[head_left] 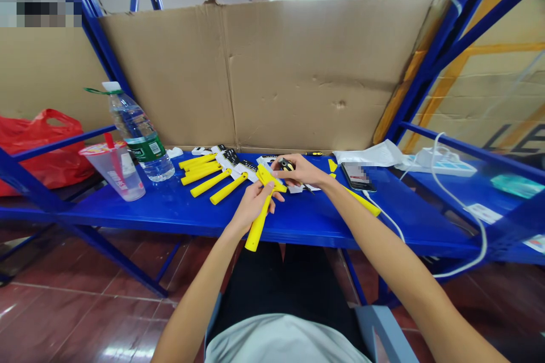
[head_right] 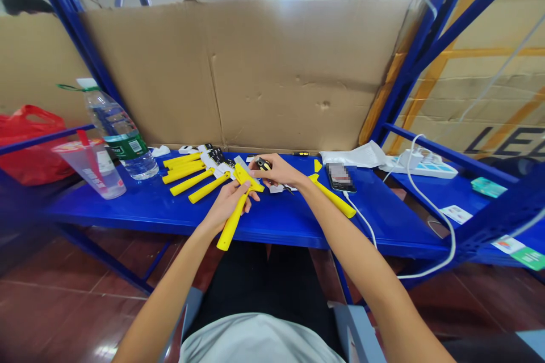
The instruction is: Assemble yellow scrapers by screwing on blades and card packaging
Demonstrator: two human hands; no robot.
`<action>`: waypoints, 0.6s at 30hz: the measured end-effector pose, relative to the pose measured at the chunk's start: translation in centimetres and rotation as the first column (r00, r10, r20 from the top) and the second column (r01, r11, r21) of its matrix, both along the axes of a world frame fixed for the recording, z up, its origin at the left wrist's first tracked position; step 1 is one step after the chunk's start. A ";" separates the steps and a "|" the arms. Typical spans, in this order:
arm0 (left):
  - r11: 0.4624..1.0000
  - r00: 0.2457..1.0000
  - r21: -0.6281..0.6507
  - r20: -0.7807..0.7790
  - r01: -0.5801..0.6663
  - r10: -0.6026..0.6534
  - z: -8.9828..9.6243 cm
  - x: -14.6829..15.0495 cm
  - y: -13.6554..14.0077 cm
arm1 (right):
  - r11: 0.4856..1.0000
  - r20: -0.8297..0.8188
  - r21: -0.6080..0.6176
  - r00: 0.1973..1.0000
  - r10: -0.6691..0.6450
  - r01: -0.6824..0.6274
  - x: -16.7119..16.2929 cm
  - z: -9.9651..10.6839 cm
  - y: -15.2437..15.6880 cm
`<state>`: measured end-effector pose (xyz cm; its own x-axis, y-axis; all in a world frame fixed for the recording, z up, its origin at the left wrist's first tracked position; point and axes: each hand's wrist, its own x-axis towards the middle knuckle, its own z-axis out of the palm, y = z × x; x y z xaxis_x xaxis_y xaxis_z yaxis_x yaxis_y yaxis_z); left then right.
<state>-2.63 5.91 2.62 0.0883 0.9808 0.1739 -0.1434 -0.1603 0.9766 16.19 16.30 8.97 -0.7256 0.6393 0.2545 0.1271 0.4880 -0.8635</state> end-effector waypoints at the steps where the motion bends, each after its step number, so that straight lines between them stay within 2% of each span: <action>1: 1.000 1.000 -0.001 -0.002 0.000 0.000 0.0 0.0 0.0 | 1.000 0.002 -0.002 1.000 0.001 -0.001 0.0 0.1 0.0; 18: 1.000 1.000 0.009 0.010 -0.013 0.013 0.8 0.3 -0.5 | 0.998 0.055 -0.060 0.998 0.018 -0.015 0.7 0.7 -0.2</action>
<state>-2.28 5.42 3.42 0.0740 0.9802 0.1836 -0.1508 -0.1710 0.9737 16.86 16.14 9.70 -0.7482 0.6399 0.1751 0.1682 0.4382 -0.8830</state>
